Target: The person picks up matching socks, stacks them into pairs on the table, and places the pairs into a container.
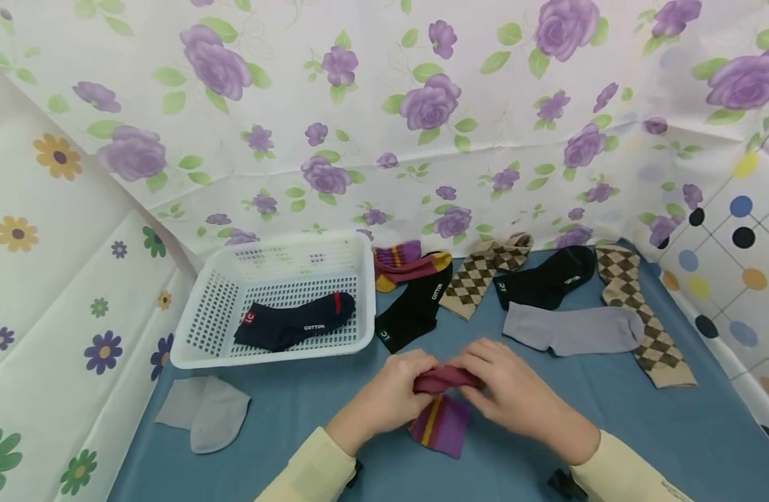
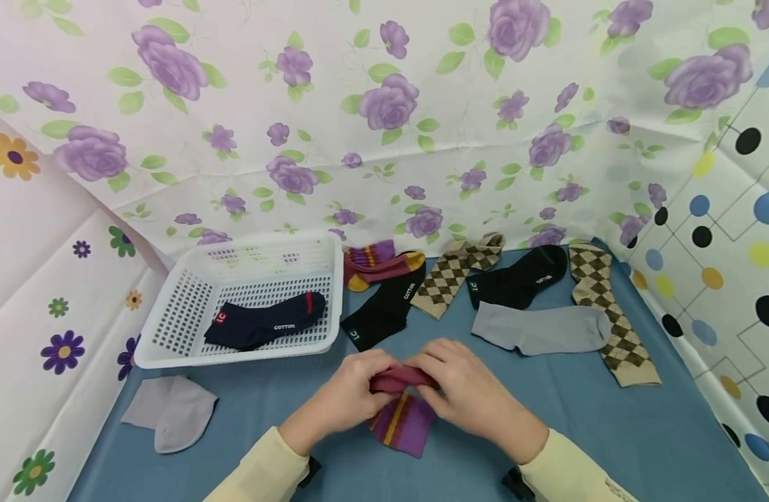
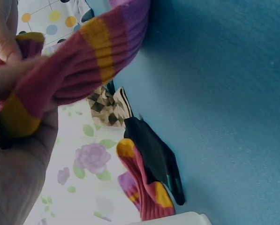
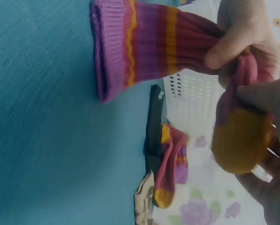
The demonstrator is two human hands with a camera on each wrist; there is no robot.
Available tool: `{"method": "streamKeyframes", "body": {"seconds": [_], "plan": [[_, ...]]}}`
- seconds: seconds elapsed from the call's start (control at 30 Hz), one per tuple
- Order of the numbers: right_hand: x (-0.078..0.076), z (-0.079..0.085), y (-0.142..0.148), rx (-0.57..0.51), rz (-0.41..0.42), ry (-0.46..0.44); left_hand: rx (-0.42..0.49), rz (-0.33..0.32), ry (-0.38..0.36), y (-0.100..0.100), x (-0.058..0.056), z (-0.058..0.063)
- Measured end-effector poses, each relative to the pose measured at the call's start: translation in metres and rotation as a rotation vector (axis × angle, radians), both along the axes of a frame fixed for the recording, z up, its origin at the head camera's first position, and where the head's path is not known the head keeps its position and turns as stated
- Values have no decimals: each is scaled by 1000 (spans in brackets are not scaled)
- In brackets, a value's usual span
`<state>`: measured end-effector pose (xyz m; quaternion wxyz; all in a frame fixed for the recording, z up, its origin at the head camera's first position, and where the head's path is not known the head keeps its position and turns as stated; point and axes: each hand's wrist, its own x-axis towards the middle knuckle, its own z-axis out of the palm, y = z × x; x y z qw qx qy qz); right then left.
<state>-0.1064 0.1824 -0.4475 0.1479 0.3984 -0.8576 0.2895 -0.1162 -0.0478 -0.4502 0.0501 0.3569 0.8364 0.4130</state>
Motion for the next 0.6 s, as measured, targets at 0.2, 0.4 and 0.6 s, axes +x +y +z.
{"method": "streamKeyframes", "body": {"seconds": [0.2,0.4,0.6], "plan": [[1,11,13,-71,-5,-38,-18,175,-35,-5,-1,-3],[-5,32,29,-119,-47,-62,-24,246,-122,-13,-3,-11],[-9,45,41,-115,-154,-70,-6,273,-274,-23,-4,-19]]}}
